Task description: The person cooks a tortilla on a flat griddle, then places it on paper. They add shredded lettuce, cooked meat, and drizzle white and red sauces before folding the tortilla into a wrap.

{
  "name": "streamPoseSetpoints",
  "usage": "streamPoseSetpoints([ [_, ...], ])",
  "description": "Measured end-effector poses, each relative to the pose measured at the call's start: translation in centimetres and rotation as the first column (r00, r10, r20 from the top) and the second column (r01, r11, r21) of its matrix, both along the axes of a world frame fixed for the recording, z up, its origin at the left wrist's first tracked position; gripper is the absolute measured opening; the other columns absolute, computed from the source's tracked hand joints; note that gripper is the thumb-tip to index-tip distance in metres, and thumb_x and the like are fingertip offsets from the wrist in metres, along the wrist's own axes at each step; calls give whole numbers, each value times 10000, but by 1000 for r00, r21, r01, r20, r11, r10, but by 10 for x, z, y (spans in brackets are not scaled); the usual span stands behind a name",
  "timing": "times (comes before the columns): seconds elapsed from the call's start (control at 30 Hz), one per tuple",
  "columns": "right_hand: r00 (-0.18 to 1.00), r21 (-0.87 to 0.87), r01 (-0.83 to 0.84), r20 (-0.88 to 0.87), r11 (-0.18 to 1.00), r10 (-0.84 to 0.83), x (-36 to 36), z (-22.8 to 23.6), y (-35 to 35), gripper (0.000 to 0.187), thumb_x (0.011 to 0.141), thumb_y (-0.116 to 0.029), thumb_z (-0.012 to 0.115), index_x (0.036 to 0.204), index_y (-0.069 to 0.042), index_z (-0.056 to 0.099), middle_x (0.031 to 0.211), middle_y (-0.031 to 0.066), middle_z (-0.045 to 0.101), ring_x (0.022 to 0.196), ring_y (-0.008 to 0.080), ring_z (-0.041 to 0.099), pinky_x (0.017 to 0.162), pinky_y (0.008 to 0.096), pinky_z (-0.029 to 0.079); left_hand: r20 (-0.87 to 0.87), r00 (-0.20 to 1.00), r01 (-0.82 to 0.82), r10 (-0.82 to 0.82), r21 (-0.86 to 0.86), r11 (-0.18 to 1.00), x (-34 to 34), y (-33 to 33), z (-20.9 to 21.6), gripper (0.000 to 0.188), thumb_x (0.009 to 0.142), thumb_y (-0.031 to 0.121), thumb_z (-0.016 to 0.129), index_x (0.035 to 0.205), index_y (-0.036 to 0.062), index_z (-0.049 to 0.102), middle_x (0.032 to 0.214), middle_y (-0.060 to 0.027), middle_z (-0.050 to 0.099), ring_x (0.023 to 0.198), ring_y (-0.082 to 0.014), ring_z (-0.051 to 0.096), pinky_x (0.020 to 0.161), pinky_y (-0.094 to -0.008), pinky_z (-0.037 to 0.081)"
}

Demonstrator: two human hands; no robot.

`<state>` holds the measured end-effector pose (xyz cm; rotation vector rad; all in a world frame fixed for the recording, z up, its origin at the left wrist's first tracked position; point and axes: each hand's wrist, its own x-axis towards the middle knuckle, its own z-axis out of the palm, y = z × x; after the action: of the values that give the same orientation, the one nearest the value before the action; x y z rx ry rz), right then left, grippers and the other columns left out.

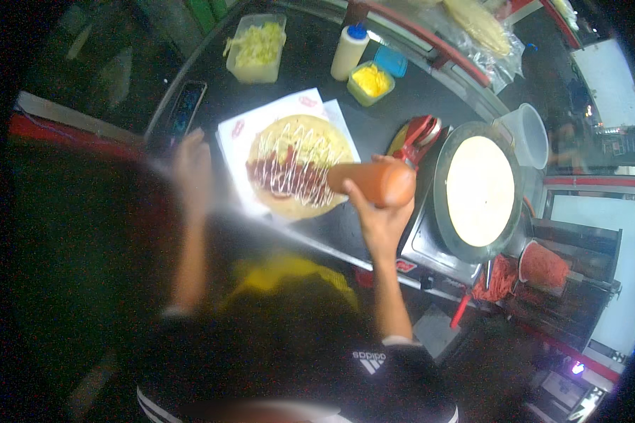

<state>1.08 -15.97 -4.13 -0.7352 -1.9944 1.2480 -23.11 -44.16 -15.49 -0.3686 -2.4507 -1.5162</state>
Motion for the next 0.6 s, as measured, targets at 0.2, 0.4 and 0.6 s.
streamPoseSetpoints([
  [0.2, 996, -148, 92, 28, 985, -89, 14, -1, 15, 620, 854, -55, 1038, 1339, 67, 672, 1226, 182, 814, 1132, 256, 799, 1034, 389, 634, -102, 991, -105, 87, -192, 976, -11, 0, -46, 180, 1029, 50, 753, 1202, 53, 799, 1231, -151, 833, 1151, -381, 798, 1017, -469, 623],
  [0.4, 990, -28, 119, -72, 992, -121, 16, 18, 18, 596, 836, -55, 1051, 1300, 59, 694, 1202, 162, 796, 1100, 250, 801, 1021, 395, 637, -163, 986, -72, 45, -167, 983, -11, 1, -50, 156, 1010, 47, 764, 1163, 62, 791, 1205, -135, 834, 1129, -374, 802, 985, -466, 623],
  [0.6, 982, 19, 74, -174, 997, -70, 13, 37, 30, 577, 839, -98, 1047, 1266, 26, 679, 1173, 144, 769, 1065, 263, 761, 1017, 398, 614, -175, 983, -71, 46, -135, 988, -13, -1, -55, 143, 1006, 60, 767, 1147, 75, 789, 1195, -126, 835, 1112, -371, 802, 970, -469, 621],
])
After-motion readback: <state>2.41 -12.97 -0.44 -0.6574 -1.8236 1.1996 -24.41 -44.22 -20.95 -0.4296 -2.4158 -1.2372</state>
